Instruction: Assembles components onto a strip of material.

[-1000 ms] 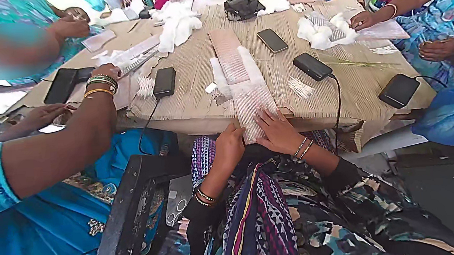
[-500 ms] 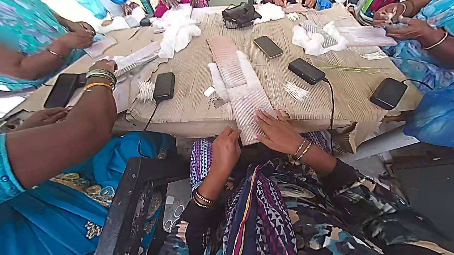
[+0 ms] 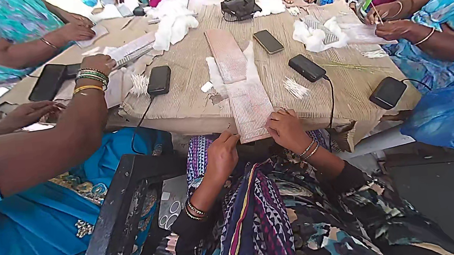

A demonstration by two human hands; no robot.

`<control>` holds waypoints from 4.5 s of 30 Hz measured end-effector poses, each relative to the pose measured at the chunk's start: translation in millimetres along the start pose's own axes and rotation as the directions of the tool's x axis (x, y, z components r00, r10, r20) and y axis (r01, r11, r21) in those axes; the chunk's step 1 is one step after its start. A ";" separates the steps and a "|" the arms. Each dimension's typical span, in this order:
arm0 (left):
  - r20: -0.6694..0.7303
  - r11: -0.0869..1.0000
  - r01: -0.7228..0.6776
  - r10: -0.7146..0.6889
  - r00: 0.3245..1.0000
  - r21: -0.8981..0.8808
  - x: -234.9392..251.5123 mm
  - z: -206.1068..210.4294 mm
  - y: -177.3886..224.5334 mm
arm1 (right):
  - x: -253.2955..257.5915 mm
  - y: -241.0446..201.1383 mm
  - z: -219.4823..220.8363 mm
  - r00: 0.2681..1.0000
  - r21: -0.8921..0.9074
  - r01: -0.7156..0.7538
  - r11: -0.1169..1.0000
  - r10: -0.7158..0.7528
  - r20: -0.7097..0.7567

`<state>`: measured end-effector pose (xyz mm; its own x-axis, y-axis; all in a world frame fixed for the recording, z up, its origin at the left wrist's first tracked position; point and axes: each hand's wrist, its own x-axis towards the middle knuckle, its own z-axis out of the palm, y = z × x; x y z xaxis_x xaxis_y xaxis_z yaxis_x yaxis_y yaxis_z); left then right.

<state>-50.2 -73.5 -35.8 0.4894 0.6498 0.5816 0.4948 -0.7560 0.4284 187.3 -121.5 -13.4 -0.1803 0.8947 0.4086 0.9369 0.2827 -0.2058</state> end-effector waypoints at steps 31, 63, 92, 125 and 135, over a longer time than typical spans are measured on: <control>0.103 0.970 0.240 -0.236 0.966 -0.036 4.4 -6.9 -44.4 | 71.2 79.4 -15.7 0.957 -0.194 -0.289 0.937 0.276 -0.091; 0.404 0.477 0.548 -0.375 0.834 -0.688 81.3 7.4 8.0 | 69.5 22.5 -20.5 0.875 0.849 -0.484 0.212 0.145 0.463; 0.498 0.836 0.393 -0.545 0.675 0.382 78.0 13.7 34.7 | 54.3 25.1 14.5 0.995 0.118 -0.031 0.993 0.020 0.096; 0.276 0.996 0.086 -0.083 0.957 0.003 7.1 -3.5 12.4 | -17.0 -8.1 -40.6 0.939 0.139 -0.002 0.990 -0.046 0.339; 0.196 0.996 -0.010 -0.007 0.981 0.086 18.0 -3.1 0.6 | 5.9 -3.9 -2.6 0.998 -0.011 0.065 0.998 -0.065 -0.026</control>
<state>-43.4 -62.5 -23.0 0.6172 0.6579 0.4316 0.5496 -0.7530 0.3619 183.4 -118.3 -7.9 -0.2328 0.8653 0.4439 0.9266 0.3359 -0.1689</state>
